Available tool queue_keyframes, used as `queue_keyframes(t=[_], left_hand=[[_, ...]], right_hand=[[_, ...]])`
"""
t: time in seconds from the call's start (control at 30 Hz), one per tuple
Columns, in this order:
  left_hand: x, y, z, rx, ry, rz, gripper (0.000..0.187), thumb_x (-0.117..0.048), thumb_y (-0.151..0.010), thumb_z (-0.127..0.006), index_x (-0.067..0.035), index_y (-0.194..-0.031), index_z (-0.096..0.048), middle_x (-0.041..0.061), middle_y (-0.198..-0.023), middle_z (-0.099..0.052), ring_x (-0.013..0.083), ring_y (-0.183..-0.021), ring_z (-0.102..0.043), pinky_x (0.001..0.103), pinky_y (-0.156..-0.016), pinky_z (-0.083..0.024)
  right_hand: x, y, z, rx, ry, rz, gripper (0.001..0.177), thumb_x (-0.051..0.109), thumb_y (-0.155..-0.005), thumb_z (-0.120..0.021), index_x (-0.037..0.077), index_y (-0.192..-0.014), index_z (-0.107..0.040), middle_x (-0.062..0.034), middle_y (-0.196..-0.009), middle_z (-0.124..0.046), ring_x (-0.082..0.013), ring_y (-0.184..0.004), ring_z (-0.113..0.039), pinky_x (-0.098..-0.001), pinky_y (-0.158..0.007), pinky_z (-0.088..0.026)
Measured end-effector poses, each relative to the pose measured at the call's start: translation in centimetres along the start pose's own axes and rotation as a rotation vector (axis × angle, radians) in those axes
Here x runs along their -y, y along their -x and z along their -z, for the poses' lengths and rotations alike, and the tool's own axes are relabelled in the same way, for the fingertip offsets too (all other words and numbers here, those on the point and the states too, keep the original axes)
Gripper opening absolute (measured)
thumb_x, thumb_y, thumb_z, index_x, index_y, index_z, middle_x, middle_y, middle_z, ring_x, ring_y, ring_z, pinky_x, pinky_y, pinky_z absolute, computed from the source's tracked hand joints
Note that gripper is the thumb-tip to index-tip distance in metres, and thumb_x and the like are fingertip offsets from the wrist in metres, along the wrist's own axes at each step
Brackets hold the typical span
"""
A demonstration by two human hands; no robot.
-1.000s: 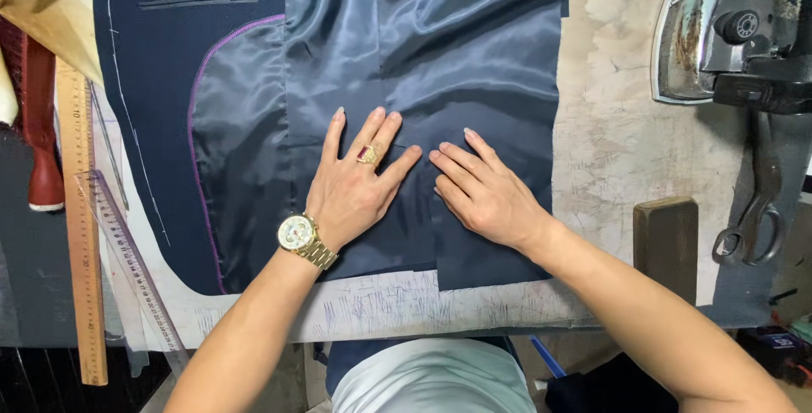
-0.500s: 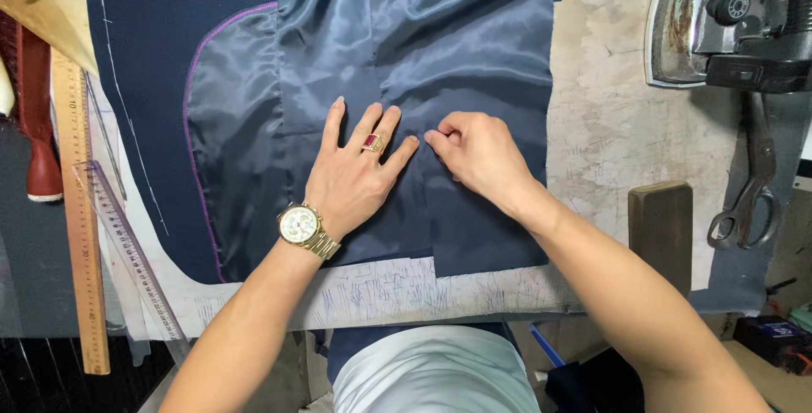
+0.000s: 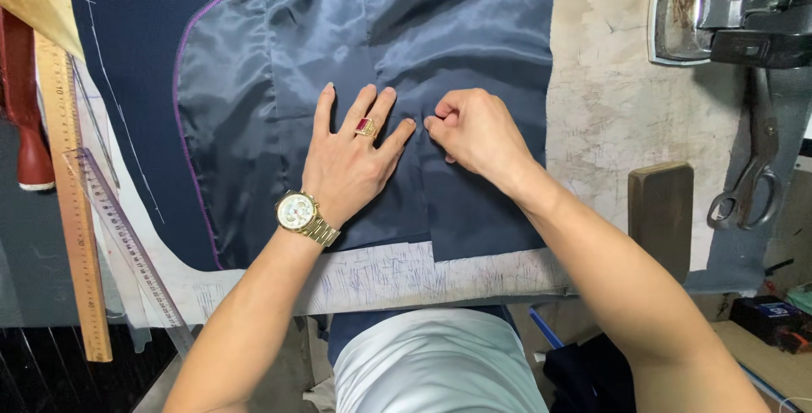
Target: The person marks a line on blue fabric with a piece of chalk and a ruler, then uses large shears to cut along the marked line on a piece of dark fabric.
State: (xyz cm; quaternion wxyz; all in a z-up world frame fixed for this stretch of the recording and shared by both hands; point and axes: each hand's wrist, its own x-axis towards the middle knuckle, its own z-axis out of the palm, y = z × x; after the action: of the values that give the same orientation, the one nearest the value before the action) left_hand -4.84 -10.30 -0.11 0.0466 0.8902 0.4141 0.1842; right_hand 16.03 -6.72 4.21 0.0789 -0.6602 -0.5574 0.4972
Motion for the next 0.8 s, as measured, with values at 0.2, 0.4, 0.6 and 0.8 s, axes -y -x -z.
queue_keyframes(t=[0.2,0.4,0.6,0.8], left_hand=[[-1.3,-0.2,0.6,0.019,0.031,0.083,0.034,-0.040,-0.103,-0.064,-0.015,-0.126,-0.072,0.021,-0.143,-0.060,0.0385,-0.140,-0.049,0.073,-0.111,-0.023],[-1.5,0.0,0.1,-0.006,0.067,0.103,0.046,-0.048,-0.099,-0.070,-0.012,-0.127,-0.071,0.024,-0.145,-0.058,0.0414,-0.141,-0.047,0.075,-0.109,-0.021],[-1.4,0.2,-0.1,0.013,0.090,0.107,0.047,-0.048,-0.098,-0.072,-0.012,-0.128,-0.072,0.024,-0.148,-0.056,0.0412,-0.142,-0.045,0.077,-0.109,-0.019],[-1.4,0.4,-0.3,0.013,0.089,0.105,0.048,-0.049,-0.098,-0.072,-0.013,-0.129,-0.071,0.023,-0.149,-0.055,0.0410,-0.143,-0.045,0.077,-0.109,-0.019]], right_hand=[[-0.5,4.4,-0.8,0.054,0.023,-0.095,0.015,0.018,-0.092,-0.068,0.005,-0.085,-0.072,-0.0052,-0.056,-0.071,-0.0186,-0.048,-0.071,-0.0302,-0.062,-0.057],[-1.7,8.5,-2.8,0.095,-0.057,-0.225,0.016,0.014,-0.093,-0.067,0.002,-0.084,-0.072,-0.0049,-0.057,-0.072,-0.0126,-0.044,-0.068,-0.0239,-0.058,-0.055],[-3.0,8.3,-3.1,0.110,-0.095,-0.207,0.016,0.013,-0.093,-0.067,0.003,-0.082,-0.073,-0.0060,-0.059,-0.073,-0.0148,-0.046,-0.070,-0.0267,-0.056,-0.055],[-2.7,8.5,-3.0,0.098,-0.113,-0.222,0.015,0.013,-0.093,-0.068,0.003,-0.082,-0.073,-0.0052,-0.059,-0.073,-0.0128,-0.046,-0.069,-0.0247,-0.054,-0.054]])
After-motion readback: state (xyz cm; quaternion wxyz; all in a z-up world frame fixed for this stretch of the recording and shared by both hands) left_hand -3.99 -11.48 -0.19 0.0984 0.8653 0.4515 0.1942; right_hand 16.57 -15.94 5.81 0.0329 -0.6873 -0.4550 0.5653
